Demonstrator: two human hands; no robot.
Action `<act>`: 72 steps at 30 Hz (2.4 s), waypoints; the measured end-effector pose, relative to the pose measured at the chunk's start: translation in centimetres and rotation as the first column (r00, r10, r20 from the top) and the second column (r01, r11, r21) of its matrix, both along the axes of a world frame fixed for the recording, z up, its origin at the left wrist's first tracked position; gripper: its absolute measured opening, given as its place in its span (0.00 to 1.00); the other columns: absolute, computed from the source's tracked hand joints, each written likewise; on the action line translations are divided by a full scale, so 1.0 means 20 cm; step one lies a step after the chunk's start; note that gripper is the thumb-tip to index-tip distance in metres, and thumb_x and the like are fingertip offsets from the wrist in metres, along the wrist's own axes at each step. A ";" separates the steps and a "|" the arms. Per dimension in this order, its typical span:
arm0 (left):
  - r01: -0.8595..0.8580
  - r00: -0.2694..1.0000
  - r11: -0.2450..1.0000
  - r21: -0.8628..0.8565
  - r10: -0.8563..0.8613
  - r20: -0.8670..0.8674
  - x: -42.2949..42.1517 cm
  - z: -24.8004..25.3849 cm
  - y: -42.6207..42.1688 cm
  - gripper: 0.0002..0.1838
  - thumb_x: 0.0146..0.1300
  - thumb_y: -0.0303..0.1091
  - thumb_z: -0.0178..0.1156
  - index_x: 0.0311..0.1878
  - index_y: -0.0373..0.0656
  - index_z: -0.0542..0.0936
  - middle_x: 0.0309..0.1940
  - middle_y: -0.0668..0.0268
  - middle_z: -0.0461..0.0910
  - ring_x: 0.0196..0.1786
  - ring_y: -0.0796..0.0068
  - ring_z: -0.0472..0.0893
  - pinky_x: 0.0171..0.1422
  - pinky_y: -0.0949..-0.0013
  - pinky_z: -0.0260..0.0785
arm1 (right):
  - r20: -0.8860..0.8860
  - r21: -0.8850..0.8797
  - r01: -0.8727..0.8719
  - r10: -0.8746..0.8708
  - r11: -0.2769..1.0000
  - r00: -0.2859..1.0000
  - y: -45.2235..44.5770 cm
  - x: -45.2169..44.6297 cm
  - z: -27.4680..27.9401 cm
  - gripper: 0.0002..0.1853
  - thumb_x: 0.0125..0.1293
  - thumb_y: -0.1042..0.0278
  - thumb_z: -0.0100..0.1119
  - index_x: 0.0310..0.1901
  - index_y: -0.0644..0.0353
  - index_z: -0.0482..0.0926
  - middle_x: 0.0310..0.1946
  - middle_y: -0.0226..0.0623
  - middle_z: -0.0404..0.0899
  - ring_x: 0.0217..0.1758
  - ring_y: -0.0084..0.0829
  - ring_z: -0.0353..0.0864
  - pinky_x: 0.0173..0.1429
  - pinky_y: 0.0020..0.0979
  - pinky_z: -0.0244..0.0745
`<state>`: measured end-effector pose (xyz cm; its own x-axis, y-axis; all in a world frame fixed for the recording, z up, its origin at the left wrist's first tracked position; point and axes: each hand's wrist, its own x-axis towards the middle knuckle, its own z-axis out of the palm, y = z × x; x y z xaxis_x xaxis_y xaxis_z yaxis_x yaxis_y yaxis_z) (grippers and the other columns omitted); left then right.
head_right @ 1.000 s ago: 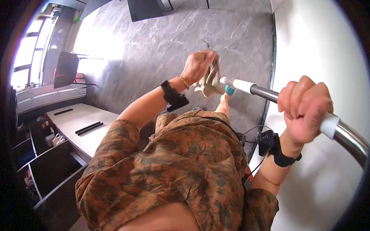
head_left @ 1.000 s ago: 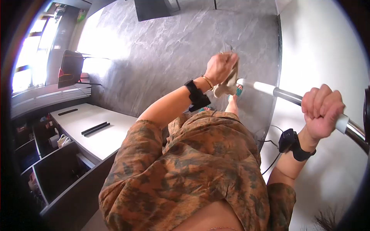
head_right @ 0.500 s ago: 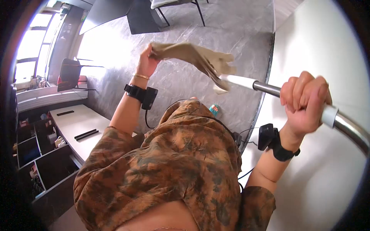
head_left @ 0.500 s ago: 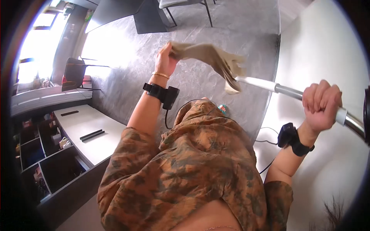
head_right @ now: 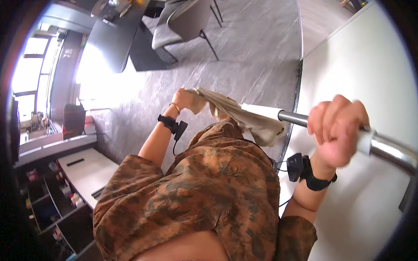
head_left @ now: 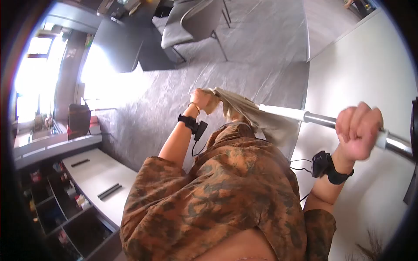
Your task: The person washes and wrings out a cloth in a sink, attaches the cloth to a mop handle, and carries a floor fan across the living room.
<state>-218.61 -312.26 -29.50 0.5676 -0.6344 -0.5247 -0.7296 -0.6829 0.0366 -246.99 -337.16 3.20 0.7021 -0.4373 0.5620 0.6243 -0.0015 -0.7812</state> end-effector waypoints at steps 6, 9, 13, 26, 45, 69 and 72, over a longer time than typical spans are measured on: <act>-0.305 0.866 0.526 -0.793 -0.193 -0.461 0.11 0.96 -0.72 0.21 0.57 0.39 0.56 0.50 0.37 0.69 0.39 0.64 0.76 0.42 0.79 0.74 0.47 0.73 0.66 | -0.117 0.080 0.154 -0.144 0.985 0.983 -0.35 0.55 0.00 0.12 0.63 0.72 0.45 0.21 0.58 0.60 0.09 0.24 0.52 0.09 0.15 0.51 0.12 0.19 0.49; -0.303 0.865 0.158 -0.940 -0.368 -0.341 0.09 1.36 -1.00 0.27 0.53 0.39 0.60 0.52 0.34 0.65 0.43 0.55 0.74 0.48 0.69 0.73 0.53 0.67 0.63 | -0.343 0.074 0.315 -0.272 0.946 0.899 -0.49 0.78 -0.09 0.10 0.59 0.71 0.54 0.21 0.58 0.69 0.10 0.21 0.63 0.11 0.12 0.59 0.15 0.17 0.53; -0.104 0.975 -0.192 -0.976 -0.215 -0.062 0.07 1.74 -1.39 0.24 0.56 0.37 0.57 0.50 0.32 0.65 0.39 0.58 0.72 0.42 0.70 0.71 0.48 0.68 0.62 | -0.368 -0.148 0.150 -0.195 0.978 0.909 -0.60 1.08 -0.30 0.08 0.55 0.68 0.60 0.35 0.61 0.77 0.18 0.22 0.72 0.21 0.12 0.66 0.23 0.19 0.62; -0.447 0.892 -0.421 -0.789 -0.146 -0.428 0.70 1.72 -2.18 0.16 0.64 0.45 0.45 0.34 0.41 0.70 0.12 0.77 0.53 0.14 0.85 0.50 0.24 0.76 0.47 | -0.760 -0.390 -0.360 -0.076 0.847 0.645 -1.84 1.39 -0.57 0.24 0.54 0.62 0.59 0.50 0.64 0.68 0.45 0.44 0.72 0.45 0.36 0.74 0.49 0.30 0.68; -0.460 0.805 -0.367 -0.809 -0.557 -0.205 1.66 1.72 -2.80 0.26 0.65 0.52 0.35 0.14 0.47 0.56 0.09 0.75 0.51 0.11 0.84 0.49 0.20 0.76 0.41 | -0.795 -0.232 0.149 -0.276 0.961 0.540 -2.79 1.64 -0.65 0.17 0.62 0.67 0.50 0.48 0.70 0.69 0.42 0.39 0.73 0.45 0.24 0.72 0.50 0.24 0.69; -0.557 0.671 -0.419 -0.717 0.283 -0.686 2.85 0.96 -4.59 0.17 0.56 0.42 0.58 0.20 0.47 0.65 0.14 0.76 0.60 0.17 0.86 0.58 0.21 0.80 0.50 | -0.851 -0.197 0.415 -0.365 0.888 0.377 -4.54 1.97 -0.66 0.16 0.61 0.67 0.51 0.47 0.69 0.69 0.37 0.38 0.74 0.39 0.23 0.73 0.45 0.23 0.68; -0.479 0.652 -0.491 -0.728 0.357 -0.669 2.87 1.09 -4.82 0.16 0.55 0.44 0.59 0.21 0.46 0.67 0.14 0.76 0.60 0.18 0.86 0.58 0.21 0.80 0.50 | -0.853 -0.208 0.439 -0.381 0.874 0.356 -4.86 1.96 -0.63 0.16 0.61 0.66 0.51 0.47 0.69 0.69 0.36 0.38 0.75 0.39 0.22 0.73 0.45 0.23 0.69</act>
